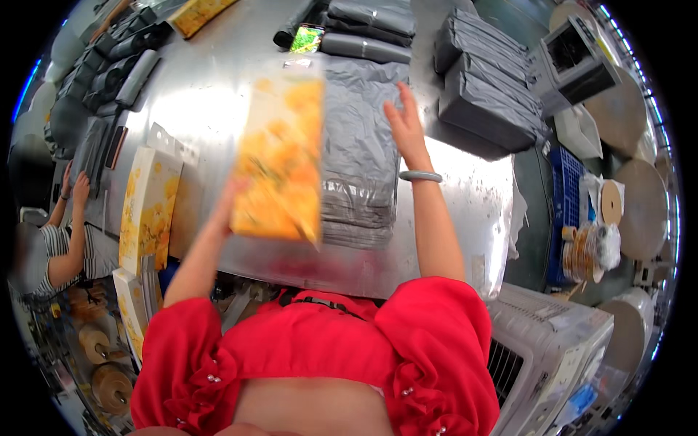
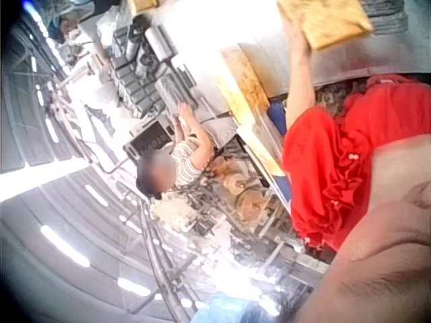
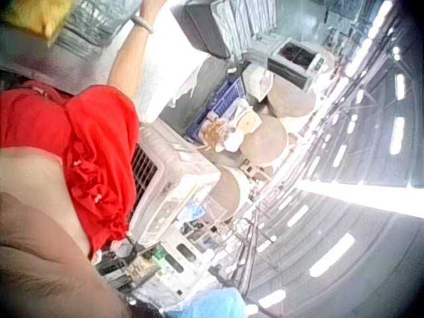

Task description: The person places yellow boxes into grey plastic bags, folds the bags closed, and stacks the packaged items on a metal table.

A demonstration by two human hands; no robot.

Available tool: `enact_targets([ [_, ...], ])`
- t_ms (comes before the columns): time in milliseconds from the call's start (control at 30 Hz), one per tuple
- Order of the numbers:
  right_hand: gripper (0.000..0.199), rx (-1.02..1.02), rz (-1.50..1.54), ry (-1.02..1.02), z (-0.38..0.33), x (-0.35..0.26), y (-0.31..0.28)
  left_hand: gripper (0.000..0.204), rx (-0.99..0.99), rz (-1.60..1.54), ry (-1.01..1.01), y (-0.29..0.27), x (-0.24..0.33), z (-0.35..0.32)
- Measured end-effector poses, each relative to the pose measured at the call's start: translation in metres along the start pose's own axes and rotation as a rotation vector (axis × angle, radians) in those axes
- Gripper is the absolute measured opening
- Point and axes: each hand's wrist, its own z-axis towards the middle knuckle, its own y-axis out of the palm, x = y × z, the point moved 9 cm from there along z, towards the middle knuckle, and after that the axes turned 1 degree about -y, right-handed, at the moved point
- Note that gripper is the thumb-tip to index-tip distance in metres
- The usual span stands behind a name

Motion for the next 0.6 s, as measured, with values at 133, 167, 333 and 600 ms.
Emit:
enact_targets([
  [133,0.042,-0.24,-0.083,0.32,-0.096,0.073,0.005,0.028,-0.243,0.995,-0.067,0.028,-0.06,-0.023],
  [167,0.039,-0.219,0.039,0.438,-0.118,0.08,0.004,0.025,-0.172,1.174,0.258,0.043,-0.019,-0.011],
  [333,0.02,-0.027,-0.39,0.143,-0.128,0.058,-0.006,0.012,-0.169,1.732,0.861,0.107,-0.014,0.075],
  [600,0.013,0.241,-0.565,-0.397,-0.16,-0.017,-0.007,0.009,-0.039,1.074,1.236,0.105,0.02,0.004],
])
